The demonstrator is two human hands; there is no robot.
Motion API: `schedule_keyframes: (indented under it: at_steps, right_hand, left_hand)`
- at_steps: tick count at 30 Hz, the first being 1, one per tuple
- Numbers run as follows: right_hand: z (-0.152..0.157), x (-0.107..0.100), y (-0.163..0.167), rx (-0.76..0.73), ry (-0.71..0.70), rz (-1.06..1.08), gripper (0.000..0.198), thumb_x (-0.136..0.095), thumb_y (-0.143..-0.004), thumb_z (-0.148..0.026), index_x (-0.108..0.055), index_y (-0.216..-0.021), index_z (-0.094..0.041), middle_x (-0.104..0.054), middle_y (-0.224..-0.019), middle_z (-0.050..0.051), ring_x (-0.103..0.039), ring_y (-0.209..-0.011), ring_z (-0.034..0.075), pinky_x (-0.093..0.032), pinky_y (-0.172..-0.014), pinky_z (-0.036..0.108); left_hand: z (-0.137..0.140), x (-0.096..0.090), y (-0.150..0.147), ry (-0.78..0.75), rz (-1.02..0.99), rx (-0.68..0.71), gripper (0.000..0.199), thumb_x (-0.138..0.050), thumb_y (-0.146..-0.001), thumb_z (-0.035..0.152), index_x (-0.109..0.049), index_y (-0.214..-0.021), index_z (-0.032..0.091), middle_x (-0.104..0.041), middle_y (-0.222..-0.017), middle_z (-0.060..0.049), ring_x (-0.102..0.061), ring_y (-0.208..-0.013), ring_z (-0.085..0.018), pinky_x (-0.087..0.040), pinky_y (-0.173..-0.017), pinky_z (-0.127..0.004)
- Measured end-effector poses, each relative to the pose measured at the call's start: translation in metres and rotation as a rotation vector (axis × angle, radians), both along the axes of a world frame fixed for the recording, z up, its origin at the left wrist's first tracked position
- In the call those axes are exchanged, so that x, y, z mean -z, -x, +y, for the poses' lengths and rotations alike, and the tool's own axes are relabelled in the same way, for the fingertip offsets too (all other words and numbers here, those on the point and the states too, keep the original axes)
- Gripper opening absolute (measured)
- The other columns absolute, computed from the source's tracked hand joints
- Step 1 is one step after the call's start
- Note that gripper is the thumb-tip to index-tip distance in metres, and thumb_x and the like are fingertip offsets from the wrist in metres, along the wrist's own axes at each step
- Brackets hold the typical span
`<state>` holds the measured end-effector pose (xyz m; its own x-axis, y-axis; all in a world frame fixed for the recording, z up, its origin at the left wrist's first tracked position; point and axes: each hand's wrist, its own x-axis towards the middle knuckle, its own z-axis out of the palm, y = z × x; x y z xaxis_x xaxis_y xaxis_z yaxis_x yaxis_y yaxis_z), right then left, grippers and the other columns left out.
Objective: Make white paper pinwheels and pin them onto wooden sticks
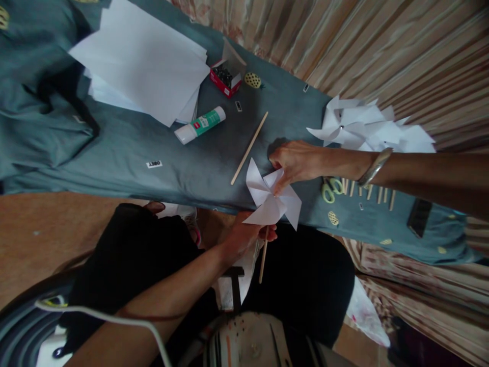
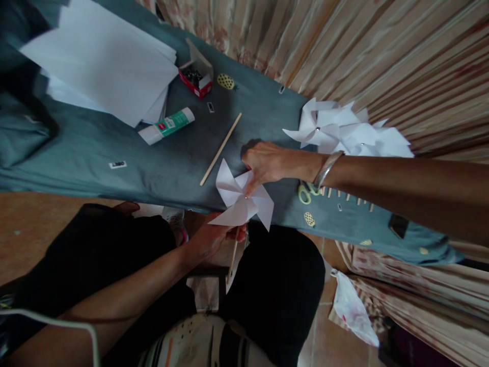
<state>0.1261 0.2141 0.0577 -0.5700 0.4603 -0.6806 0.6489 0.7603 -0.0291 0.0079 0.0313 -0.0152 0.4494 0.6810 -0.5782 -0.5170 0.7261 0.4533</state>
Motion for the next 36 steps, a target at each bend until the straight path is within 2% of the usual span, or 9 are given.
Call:
schedule_keyframes:
  at_steps: [6, 11, 21, 26, 33, 36]
  right_hand:
    - [-0.001, -0.002, 0.003, 0.009, -0.005, -0.025, 0.063, -0.076, -0.061, -0.069, -0.071, -0.084, -0.010, -0.064, -0.073, 0.007, -0.048, -0.061, 0.015, -0.027, -0.057, 0.029]
    - [-0.003, -0.002, 0.004, 0.032, 0.001, -0.038, 0.062, -0.076, -0.062, -0.067, -0.071, -0.085, -0.010, -0.064, -0.073, 0.008, -0.051, -0.063, 0.017, -0.028, -0.058, 0.030]
    - [0.005, 0.011, -0.005, 0.056, 0.040, 0.025, 0.059, -0.077, -0.053, -0.073, -0.073, -0.078, -0.019, -0.064, -0.069, 0.004, -0.058, -0.069, 0.021, -0.032, -0.062, 0.031]
    - [0.002, 0.006, -0.003, 0.080, 0.025, -0.006, 0.058, -0.074, -0.059, -0.071, -0.073, -0.083, -0.019, -0.064, -0.072, 0.005, -0.058, -0.071, 0.022, -0.033, -0.063, 0.032]
    - [-0.007, -0.004, -0.009, -0.007, -0.032, 0.108, 0.055, -0.074, -0.062, -0.065, -0.071, -0.089, -0.018, -0.065, -0.085, 0.006, -0.058, -0.076, 0.021, -0.037, -0.064, 0.032]
    - [-0.008, -0.012, -0.013, 0.027, 0.006, 0.160, 0.056, -0.076, -0.063, -0.062, -0.070, -0.092, -0.015, -0.067, -0.085, 0.007, -0.059, -0.076, 0.021, -0.039, -0.065, 0.031]
  left_hand:
    - [0.001, 0.001, 0.000, 0.030, 0.030, 0.046, 0.019, -0.070, -0.069, 0.034, -0.067, -0.061, 0.017, -0.064, -0.060, -0.005, -0.059, -0.053, -0.015, -0.047, -0.059, -0.029]
    - [0.001, 0.002, 0.001, 0.035, -0.012, 0.017, 0.020, -0.073, -0.067, 0.033, -0.068, -0.066, 0.014, -0.064, -0.064, -0.004, -0.058, -0.054, -0.014, -0.049, -0.061, -0.030]
    - [0.000, 0.001, 0.001, 0.016, -0.020, 0.016, 0.027, -0.076, -0.063, 0.039, -0.068, -0.064, 0.013, -0.064, -0.060, -0.004, -0.059, -0.054, -0.014, -0.049, -0.060, -0.029]
    - [0.001, 0.003, 0.001, 0.020, -0.017, 0.025, 0.027, -0.077, -0.062, 0.039, -0.068, -0.063, 0.014, -0.064, -0.058, -0.004, -0.059, -0.052, -0.014, -0.048, -0.059, -0.029]
    - [0.003, -0.001, 0.004, 0.068, 0.012, 0.009, 0.036, -0.084, -0.054, 0.041, -0.069, -0.065, 0.010, -0.067, -0.063, -0.006, -0.061, -0.053, -0.014, -0.051, -0.061, -0.029]
    - [0.002, -0.006, 0.007, 0.083, 0.024, -0.012, 0.037, -0.086, -0.051, 0.039, -0.069, -0.068, 0.010, -0.068, -0.064, -0.006, -0.064, -0.055, -0.015, -0.052, -0.061, -0.029]
